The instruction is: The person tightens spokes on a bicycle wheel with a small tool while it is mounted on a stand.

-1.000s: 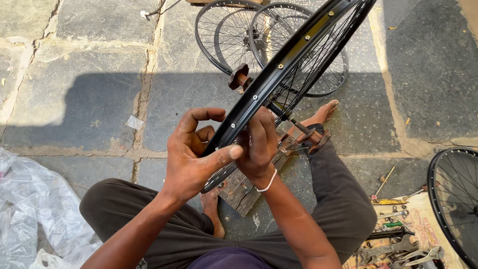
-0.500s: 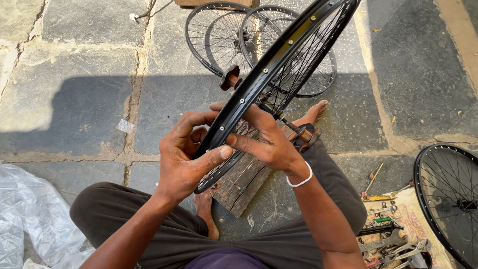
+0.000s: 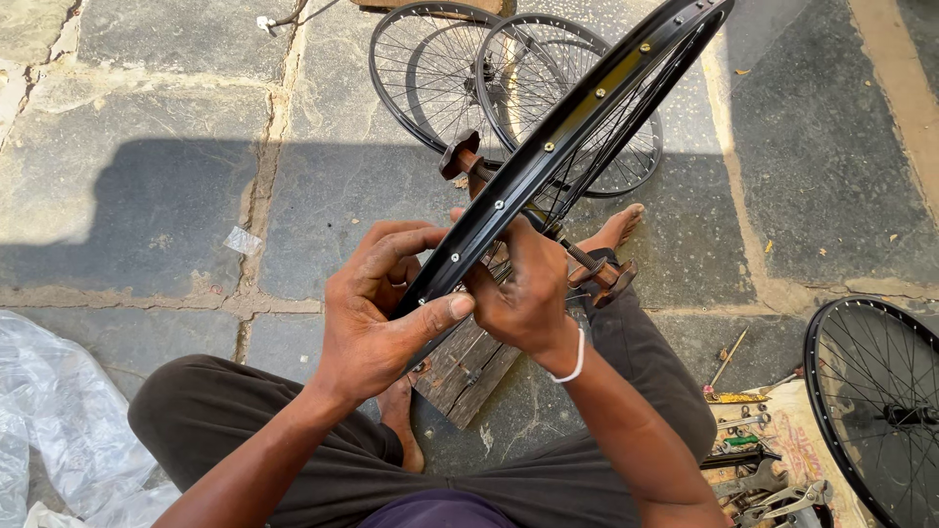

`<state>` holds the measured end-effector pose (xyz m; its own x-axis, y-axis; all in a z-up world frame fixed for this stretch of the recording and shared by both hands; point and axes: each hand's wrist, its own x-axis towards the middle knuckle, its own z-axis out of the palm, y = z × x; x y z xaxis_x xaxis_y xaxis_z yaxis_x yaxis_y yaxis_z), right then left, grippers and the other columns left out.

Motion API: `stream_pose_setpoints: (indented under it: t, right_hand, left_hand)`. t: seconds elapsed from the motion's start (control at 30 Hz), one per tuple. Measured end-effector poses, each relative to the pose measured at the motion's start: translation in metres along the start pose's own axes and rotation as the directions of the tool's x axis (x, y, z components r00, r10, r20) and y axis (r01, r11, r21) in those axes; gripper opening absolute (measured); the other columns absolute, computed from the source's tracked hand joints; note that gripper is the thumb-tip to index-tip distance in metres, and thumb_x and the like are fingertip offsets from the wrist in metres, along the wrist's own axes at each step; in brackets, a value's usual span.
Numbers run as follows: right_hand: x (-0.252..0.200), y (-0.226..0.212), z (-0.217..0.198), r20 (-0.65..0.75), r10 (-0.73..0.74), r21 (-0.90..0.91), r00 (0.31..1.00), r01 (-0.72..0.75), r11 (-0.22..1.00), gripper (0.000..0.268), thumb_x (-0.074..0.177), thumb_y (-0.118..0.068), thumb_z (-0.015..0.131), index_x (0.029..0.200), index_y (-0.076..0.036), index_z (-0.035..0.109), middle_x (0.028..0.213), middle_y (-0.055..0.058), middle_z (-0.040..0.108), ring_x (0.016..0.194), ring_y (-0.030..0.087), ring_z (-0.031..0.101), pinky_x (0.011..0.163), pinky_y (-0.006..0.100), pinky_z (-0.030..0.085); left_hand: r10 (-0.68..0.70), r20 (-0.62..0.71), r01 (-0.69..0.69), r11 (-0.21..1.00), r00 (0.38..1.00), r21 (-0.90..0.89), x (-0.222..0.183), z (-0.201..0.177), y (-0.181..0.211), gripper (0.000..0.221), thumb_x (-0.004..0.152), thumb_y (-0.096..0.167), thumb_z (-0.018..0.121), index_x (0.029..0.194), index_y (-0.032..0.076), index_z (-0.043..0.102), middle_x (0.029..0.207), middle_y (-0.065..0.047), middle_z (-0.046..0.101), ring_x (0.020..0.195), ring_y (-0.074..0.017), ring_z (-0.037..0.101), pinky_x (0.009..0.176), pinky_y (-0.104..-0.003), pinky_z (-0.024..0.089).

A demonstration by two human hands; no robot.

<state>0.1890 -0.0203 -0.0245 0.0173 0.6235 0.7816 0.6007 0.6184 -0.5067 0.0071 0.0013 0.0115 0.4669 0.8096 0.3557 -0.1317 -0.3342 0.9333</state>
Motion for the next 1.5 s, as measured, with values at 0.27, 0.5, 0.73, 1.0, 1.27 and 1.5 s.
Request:
stream_pose_setpoints:
  t: [0.27, 0.5, 0.73, 1.0, 1.27, 1.5]
  right_hand:
    - [-0.017, -0.022, 0.043, -0.395, 0.105, -0.003, 0.912, -0.116, 0.993, 0.04, 0.102, -0.031, 0.064, 0.122, 0.004, 0.057, 0.123, 0.019, 0.068, 0.115, 0.026, 0.072, 0.093, 0.033, 0.062]
    - [-0.018, -0.025, 0.03, -0.348, 0.227, 0.161, 0.91, -0.18, 0.97, 0.027, 0.11, -0.02, 0.062, 0.121, 0.004, 0.058, 0.121, 0.018, 0.067, 0.113, 0.023, 0.067, 0.098, 0.033, 0.055]
    - [-0.049, 0.013, 0.012, -0.414, 0.459, 0.41, 0.787, -0.288, 0.865, 0.021, 0.11, -0.017, 0.066, 0.113, 0.002, 0.058, 0.113, 0.012, 0.067, 0.099, 0.013, 0.064, 0.09, 0.027, 0.054]
    - [-0.24, 0.041, 0.03, -0.142, 0.987, 0.549, 0.07, -0.825, 0.137, 0.018, 0.095, -0.024, 0.068, 0.098, -0.005, 0.067, 0.094, 0.006, 0.071, 0.087, 0.014, 0.069, 0.072, 0.028, 0.053]
    - [-0.304, 0.046, 0.08, 0.13, 0.989, 0.425, -0.065, -0.898, -0.115, 0.027, 0.093, -0.033, 0.07, 0.098, -0.007, 0.067, 0.095, 0.003, 0.07, 0.094, 0.017, 0.072, 0.075, 0.03, 0.053]
    - [-0.309, 0.03, 0.084, 0.108, 0.982, 0.283, 0.157, -0.952, 0.121, 0.03, 0.098, -0.031, 0.071, 0.098, -0.001, 0.068, 0.089, 0.005, 0.068, 0.082, 0.013, 0.058, 0.072, 0.028, 0.047]
  left_hand:
    - [-0.046, 0.056, 0.052, 0.992, 0.997, -0.117, 0.005, -0.002, 0.002, 0.057, 0.085, 0.026, 0.082, 0.13, -0.004, 0.064, 0.114, -0.004, 0.063, 0.092, -0.0052, 0.066, 0.073, -0.022, 0.057]
    - [0.039, 0.103, -0.056, 0.985, 0.994, 0.162, 0.02, 0.003, 0.02, 0.058, 0.089, 0.02, 0.081, 0.14, 0.0, 0.062, 0.113, -0.007, 0.062, 0.088, -0.0129, 0.061, 0.069, -0.027, 0.051]
    - [0.193, 0.18, -0.199, 0.98, 0.964, 0.013, 0.017, 0.001, 0.007, 0.057, 0.102, 0.017, 0.067, 0.146, -0.001, 0.035, 0.132, -0.015, 0.054, 0.126, -0.0222, 0.06, 0.107, -0.039, 0.053]
    - [-0.573, -0.391, 0.61, 0.791, 0.72, -0.034, -0.084, -0.068, -0.233, 0.048, 0.109, 0.042, 0.05, 0.099, -0.001, 0.069, 0.079, -0.015, 0.067, 0.074, -0.0251, 0.063, 0.071, -0.04, 0.051]
    - [-0.335, 0.194, 0.056, 0.611, 0.922, 0.79, -0.047, -0.055, -0.372, 0.035, 0.089, 0.039, 0.066, 0.094, 0.006, 0.078, 0.092, -0.022, 0.071, 0.089, -0.0432, 0.067, 0.075, -0.053, 0.052]
    - [-0.571, 0.186, 0.227, 0.574, 0.799, 0.787, -0.053, -0.046, -0.383, 0.035, 0.086, 0.038, 0.067, 0.081, 0.004, 0.074, 0.079, -0.027, 0.066, 0.075, -0.0484, 0.063, 0.068, -0.054, 0.053]
